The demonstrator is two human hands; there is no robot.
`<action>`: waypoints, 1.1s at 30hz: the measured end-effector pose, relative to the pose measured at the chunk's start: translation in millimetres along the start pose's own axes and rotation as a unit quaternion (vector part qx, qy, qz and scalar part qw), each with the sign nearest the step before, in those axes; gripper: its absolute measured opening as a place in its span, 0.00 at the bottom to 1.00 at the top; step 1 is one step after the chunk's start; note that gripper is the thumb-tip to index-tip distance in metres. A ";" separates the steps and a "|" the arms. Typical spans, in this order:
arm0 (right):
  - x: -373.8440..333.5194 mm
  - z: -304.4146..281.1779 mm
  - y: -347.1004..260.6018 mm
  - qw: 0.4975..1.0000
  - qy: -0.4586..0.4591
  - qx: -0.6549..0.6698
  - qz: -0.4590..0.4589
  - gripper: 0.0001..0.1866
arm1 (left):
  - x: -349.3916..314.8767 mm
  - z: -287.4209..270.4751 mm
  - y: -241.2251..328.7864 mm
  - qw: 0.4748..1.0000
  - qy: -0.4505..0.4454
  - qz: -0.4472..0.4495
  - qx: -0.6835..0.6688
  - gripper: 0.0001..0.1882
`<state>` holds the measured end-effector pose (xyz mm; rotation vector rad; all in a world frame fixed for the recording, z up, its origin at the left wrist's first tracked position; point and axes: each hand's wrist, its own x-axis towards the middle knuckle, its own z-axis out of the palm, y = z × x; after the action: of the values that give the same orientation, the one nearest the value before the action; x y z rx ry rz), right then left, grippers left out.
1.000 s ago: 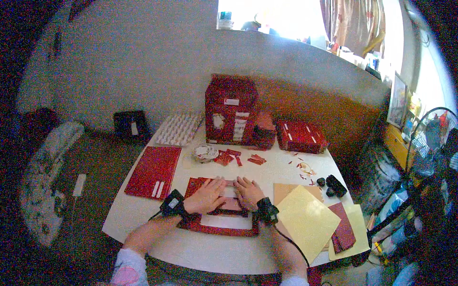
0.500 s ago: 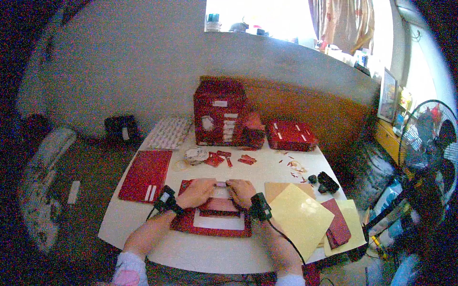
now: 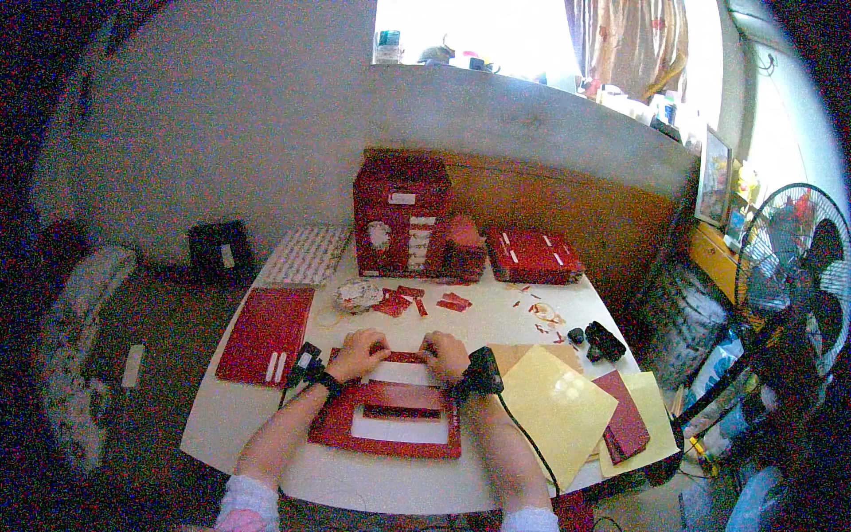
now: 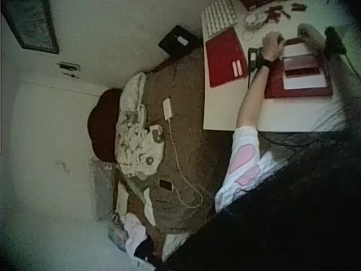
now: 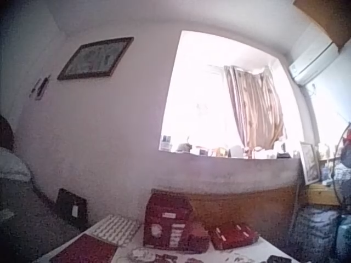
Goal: Folding and assembling red cardboard money wallets by peeling adhesive strips and pressing edges together.
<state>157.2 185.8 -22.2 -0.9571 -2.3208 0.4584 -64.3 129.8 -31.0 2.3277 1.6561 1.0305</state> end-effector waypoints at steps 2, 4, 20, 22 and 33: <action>0.3 0.1 0.6 1.000 -0.002 0.004 0.007 0.07 | 2.0 -0.4 -0.4 0.999 -0.036 -0.026 -0.025 0.07; 0.1 -0.5 4.3 1.000 -0.002 0.009 0.010 0.07 | 1.8 -1.1 -0.7 0.999 -0.025 -0.024 -0.023 0.07; -18.5 -21.0 14.2 0.999 0.021 0.010 0.029 0.10 | -13.9 -21.2 -14.5 0.999 0.019 -0.045 0.020 0.11; -22.8 -23.7 15.0 0.997 -0.004 0.007 0.071 0.09 | -16.6 -24.6 -16.6 0.998 0.022 -0.057 -0.014 0.11; -31.0 -23.5 20.2 0.996 0.075 0.001 0.039 0.07 | -29.8 -34.0 -29.5 0.996 0.072 -0.012 0.046 0.10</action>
<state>200.3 179.3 -26.1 -1.0484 -2.1535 0.4066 -112.6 106.0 -32.0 2.3329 1.8150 1.1675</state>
